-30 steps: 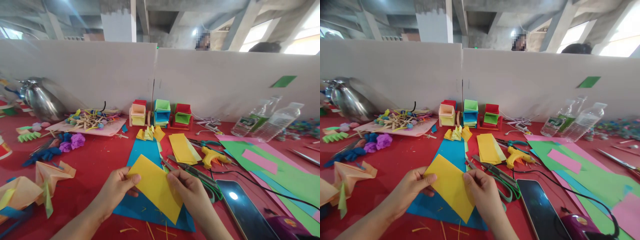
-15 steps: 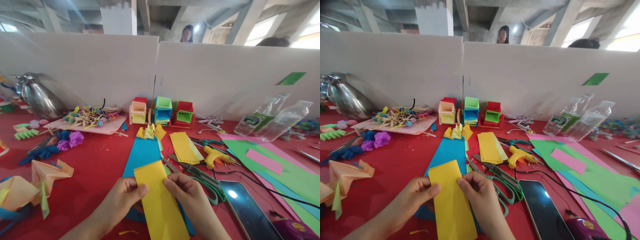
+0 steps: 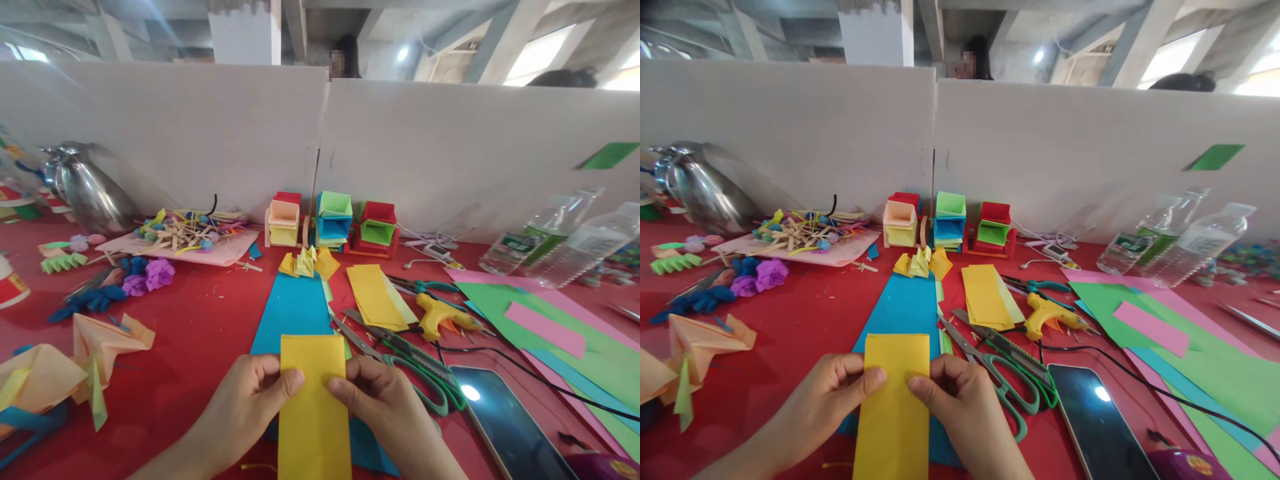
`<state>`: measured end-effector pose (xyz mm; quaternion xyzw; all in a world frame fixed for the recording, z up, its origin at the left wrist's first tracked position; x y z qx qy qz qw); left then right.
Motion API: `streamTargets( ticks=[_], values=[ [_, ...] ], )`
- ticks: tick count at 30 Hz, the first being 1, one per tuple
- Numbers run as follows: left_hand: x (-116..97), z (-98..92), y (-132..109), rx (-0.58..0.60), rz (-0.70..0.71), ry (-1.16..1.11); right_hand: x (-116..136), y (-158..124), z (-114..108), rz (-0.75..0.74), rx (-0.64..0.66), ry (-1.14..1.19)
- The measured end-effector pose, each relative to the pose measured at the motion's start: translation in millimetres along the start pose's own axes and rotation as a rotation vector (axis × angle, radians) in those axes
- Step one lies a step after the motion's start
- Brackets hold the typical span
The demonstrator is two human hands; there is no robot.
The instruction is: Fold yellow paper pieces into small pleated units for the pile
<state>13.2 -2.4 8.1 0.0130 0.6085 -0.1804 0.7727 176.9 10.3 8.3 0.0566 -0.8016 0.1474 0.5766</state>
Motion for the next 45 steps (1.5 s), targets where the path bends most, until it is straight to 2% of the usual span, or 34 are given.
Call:
streamTargets(
  ticks=[5, 11, 20, 27, 34, 45],
  values=[
    [-3.6, 5.9, -0.8, 0.049, 0.001, -0.107, -1.4, -0.9, 0.2, 0.040, -0.006, -0.018],
    [-2.0, 3.7, -1.1, -0.018, 0.012, -0.006, 2.7, -0.8, 1.3, 0.048, 0.009, 0.014],
    [-3.9, 3.4, -3.7, -0.009, 0.040, 0.074, 1.8, -1.8, 2.4, 0.033, -0.018, 0.045],
    [3.0, 8.4, -2.1, 0.068, 0.001, -0.118, -1.2, 0.1, 2.7, 0.038, -0.053, 0.034],
    [9.5, 6.0, -3.7, -0.007, -0.038, 0.013, 3.6, -3.4, 3.3, 0.017, -0.103, -0.005],
    [10.0, 6.5, -4.8, 0.018, -0.063, 0.003, 9.1, -5.4, 5.3, -0.051, -0.153, 0.092]
  ],
)
Point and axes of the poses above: each hand's wrist, its own y-axis towards the middle knuckle, its own z-axis out of the palm, x = y × z, the point moved 4 cm from there along y, towards the middle knuckle, and after that the axes turned 14 degrees about -y, right-handed, at the moved point
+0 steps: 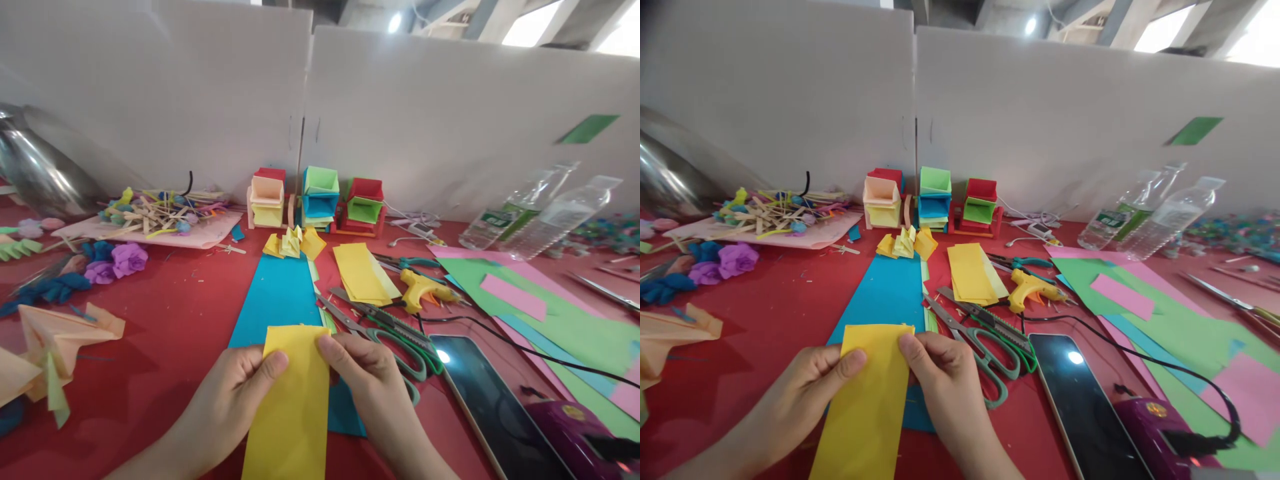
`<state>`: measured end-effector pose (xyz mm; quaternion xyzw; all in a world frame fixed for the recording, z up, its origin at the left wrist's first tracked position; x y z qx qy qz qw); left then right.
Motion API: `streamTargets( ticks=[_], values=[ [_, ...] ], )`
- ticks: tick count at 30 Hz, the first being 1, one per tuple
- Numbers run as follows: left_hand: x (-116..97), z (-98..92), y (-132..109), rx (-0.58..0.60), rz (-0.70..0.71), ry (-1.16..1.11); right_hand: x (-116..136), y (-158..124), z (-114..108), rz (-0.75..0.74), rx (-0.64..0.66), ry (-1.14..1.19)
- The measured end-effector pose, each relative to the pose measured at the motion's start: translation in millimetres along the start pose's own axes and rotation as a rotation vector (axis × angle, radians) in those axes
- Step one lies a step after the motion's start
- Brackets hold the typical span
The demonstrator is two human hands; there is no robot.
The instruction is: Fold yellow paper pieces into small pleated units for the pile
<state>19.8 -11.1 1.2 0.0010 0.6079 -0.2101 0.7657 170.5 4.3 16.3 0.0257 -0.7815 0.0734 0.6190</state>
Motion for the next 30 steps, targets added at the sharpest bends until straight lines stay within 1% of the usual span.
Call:
streamTargets(
  ticks=[5, 11, 14, 18, 19, 21, 23, 25, 27, 30],
  values=[
    [-0.9, 3.9, -1.9, 0.009, 0.000, -0.032, 3.9, -1.8, -1.4, -0.002, -0.040, 0.015],
    [-2.8, 1.4, -0.6, -0.037, 0.003, -0.072, 6.5, -3.4, 0.0, -0.007, -0.050, -0.012],
    [-2.5, 3.4, -0.6, -0.003, -0.011, -0.140, 6.5, -2.7, -1.7, -0.020, -0.071, -0.057],
    [-2.5, 9.7, -0.3, 0.058, -0.083, -0.265, 3.8, -2.2, -1.1, -0.003, -0.061, -0.066],
    [-2.6, 10.0, 0.0, 0.058, -0.095, -0.257, 2.8, -2.0, 0.4, 0.001, -0.043, -0.066],
    [-3.0, 7.2, 1.3, 0.017, -0.082, -0.186, 0.7, -1.6, 4.3, 0.006, 0.004, -0.078],
    [-3.9, 0.8, 2.5, -0.067, -0.013, -0.086, -1.8, -1.2, 7.0, 0.012, 0.033, -0.111],
    [-4.3, -4.9, 3.1, -0.130, 0.057, -0.003, -4.1, -1.0, 7.4, 0.022, 0.032, -0.159],
    [-3.7, -7.0, 3.1, -0.139, 0.083, 0.047, -5.2, -1.3, 6.0, 0.028, 0.020, -0.199],
    [-3.5, -4.9, 2.1, -0.099, 0.067, 0.026, -3.6, -2.4, 4.6, 0.016, 0.045, -0.196]
  ],
)
Point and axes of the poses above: each hand's wrist, its own y-axis towards the middle knuckle, its own z-axis out of the palm, x = y × z, the point moved 4 cm from there along y, towards the middle knuckle, and after that the axes turned 14 degrees about -y, right-handed, at the moved point
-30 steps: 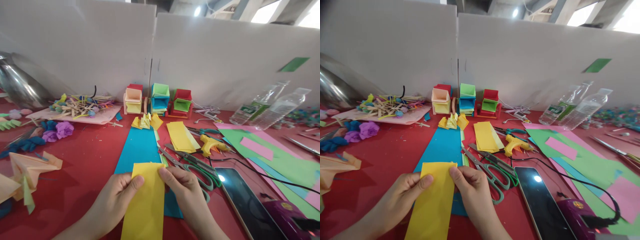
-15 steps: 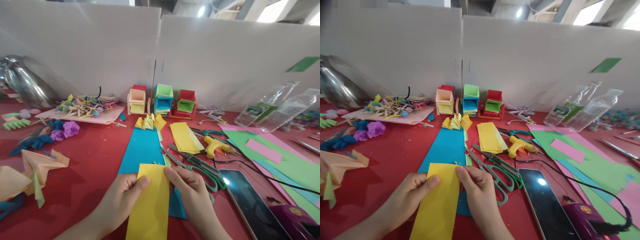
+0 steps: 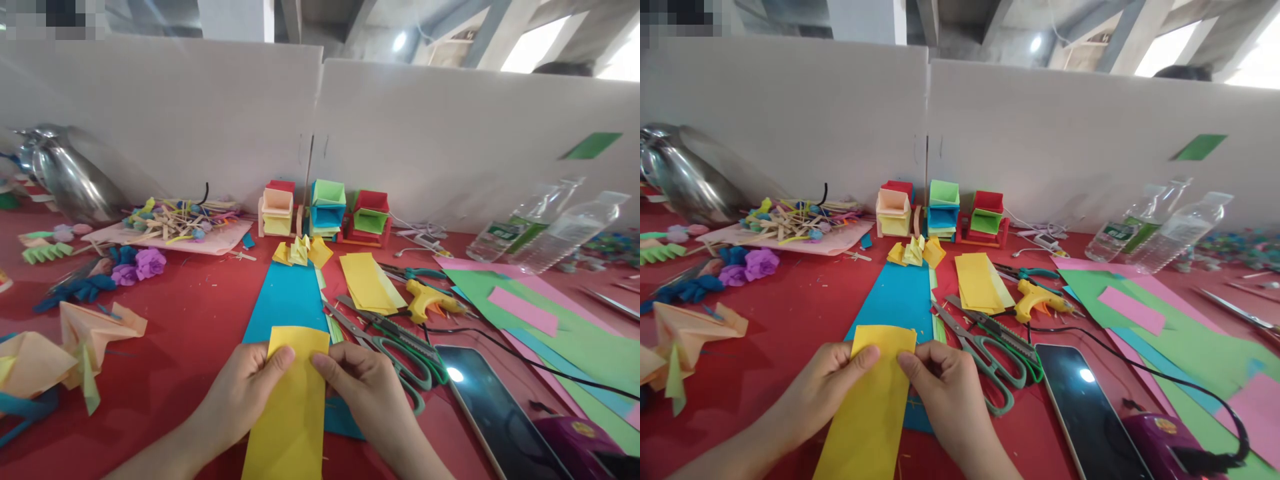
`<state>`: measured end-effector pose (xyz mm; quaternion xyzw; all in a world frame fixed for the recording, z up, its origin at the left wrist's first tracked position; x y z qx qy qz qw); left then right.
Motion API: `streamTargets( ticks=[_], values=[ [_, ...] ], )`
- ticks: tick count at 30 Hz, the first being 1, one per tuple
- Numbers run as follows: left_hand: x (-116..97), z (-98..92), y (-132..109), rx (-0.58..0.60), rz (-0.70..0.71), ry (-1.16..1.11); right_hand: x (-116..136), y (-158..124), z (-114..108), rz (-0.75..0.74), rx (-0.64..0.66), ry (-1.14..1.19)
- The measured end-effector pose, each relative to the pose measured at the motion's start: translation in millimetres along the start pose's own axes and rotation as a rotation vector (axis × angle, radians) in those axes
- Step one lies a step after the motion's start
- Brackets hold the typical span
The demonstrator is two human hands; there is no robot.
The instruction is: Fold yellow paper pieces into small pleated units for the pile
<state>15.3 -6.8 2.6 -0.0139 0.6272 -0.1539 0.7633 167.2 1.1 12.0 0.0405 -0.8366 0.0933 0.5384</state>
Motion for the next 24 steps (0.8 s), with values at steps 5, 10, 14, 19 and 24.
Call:
streamTargets(
  ticks=[5, 10, 14, 19, 24],
  values=[
    [-2.6, 4.3, -2.6, 0.048, -0.069, -0.110, 3.8, -0.6, -2.5, -0.007, 0.024, 0.022],
    [-4.9, 7.5, -3.5, 0.112, -0.097, -0.194, 4.1, -1.0, -5.3, 0.011, 0.010, 0.024],
    [-5.7, 5.1, -3.1, 0.079, -0.063, -0.150, 3.7, -1.6, -5.2, 0.013, 0.010, 0.031],
    [-4.8, 2.0, -1.0, 0.109, -0.084, -0.141, 5.4, -2.0, -5.7, 0.009, 0.006, 0.014],
    [-2.2, 3.0, -0.5, 0.173, -0.127, -0.185, 6.0, -3.2, -2.8, 0.044, 0.023, 0.051]
  ],
)
Point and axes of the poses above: each hand's wrist, its own y-axis towards the middle knuckle, its own z-axis out of the palm, x = y × z, the point moved 4 cm from there along y, towards the middle knuckle, and after that the axes turned 14 degrees about -y, right-handed, at the moved point
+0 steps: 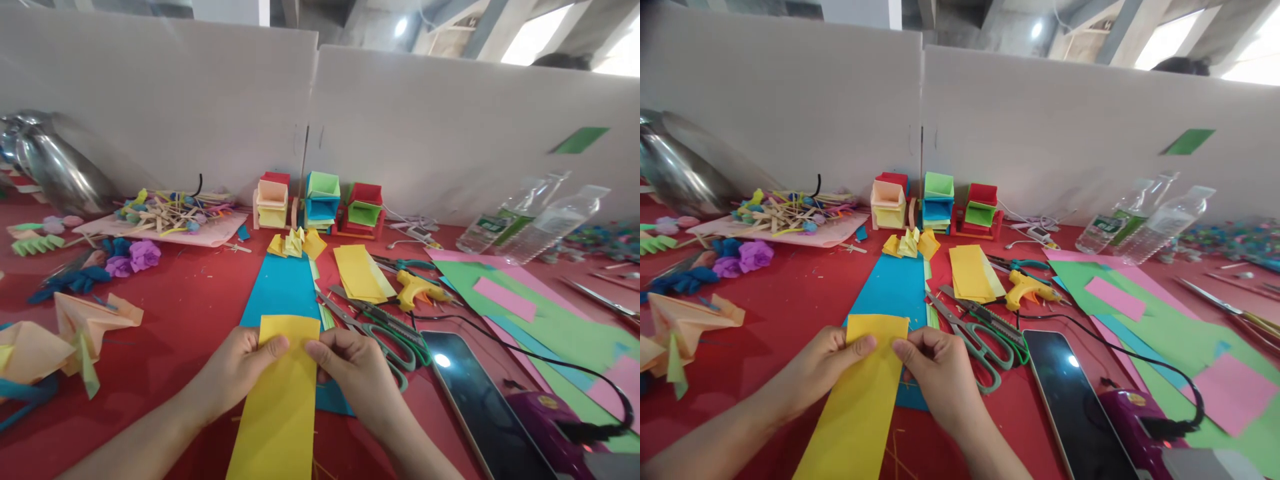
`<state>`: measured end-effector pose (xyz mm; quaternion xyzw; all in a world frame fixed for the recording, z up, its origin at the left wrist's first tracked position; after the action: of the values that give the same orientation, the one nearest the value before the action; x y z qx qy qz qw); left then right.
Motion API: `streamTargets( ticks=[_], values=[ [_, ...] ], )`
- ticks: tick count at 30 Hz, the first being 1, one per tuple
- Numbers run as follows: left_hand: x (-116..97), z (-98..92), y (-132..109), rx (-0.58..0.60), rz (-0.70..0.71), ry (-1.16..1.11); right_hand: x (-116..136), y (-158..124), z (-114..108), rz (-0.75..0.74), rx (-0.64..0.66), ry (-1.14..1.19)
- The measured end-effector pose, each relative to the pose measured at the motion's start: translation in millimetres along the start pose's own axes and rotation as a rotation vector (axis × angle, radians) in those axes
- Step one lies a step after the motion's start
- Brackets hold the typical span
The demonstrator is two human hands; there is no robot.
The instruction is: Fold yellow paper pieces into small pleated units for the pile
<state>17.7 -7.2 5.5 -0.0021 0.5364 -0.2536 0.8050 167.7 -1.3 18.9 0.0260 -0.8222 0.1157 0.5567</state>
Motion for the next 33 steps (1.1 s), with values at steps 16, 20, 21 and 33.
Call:
streamTargets(
  ticks=[16, 20, 21, 33],
  values=[
    [-0.1, -9.4, -1.4, -0.223, 0.041, 0.086, -1.1, -0.4, 7.3, 0.018, 0.070, 0.093],
    [-2.3, -12.6, -3.3, -0.308, 0.039, 0.112, -1.6, -0.6, 9.8, 0.034, 0.103, 0.097],
    [-3.6, -13.1, -3.6, -0.321, 0.042, 0.112, -2.1, -0.6, 9.8, 0.040, 0.105, 0.088],
    [-5.1, -12.1, 1.9, -0.156, 0.024, -0.173, 1.7, -2.4, 7.8, -0.011, 0.132, 0.014]
  ],
)
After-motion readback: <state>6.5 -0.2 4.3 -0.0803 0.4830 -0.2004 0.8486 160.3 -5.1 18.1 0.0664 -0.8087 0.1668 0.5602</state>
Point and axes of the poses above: each hand's wrist, its own y-axis towards the middle knuckle, its own z-axis out of the palm, x = y × z, the point moved 4 cm from there along y, towards the middle knuckle, and after that the axes turned 14 degrees about -y, right-handed, at the moved point
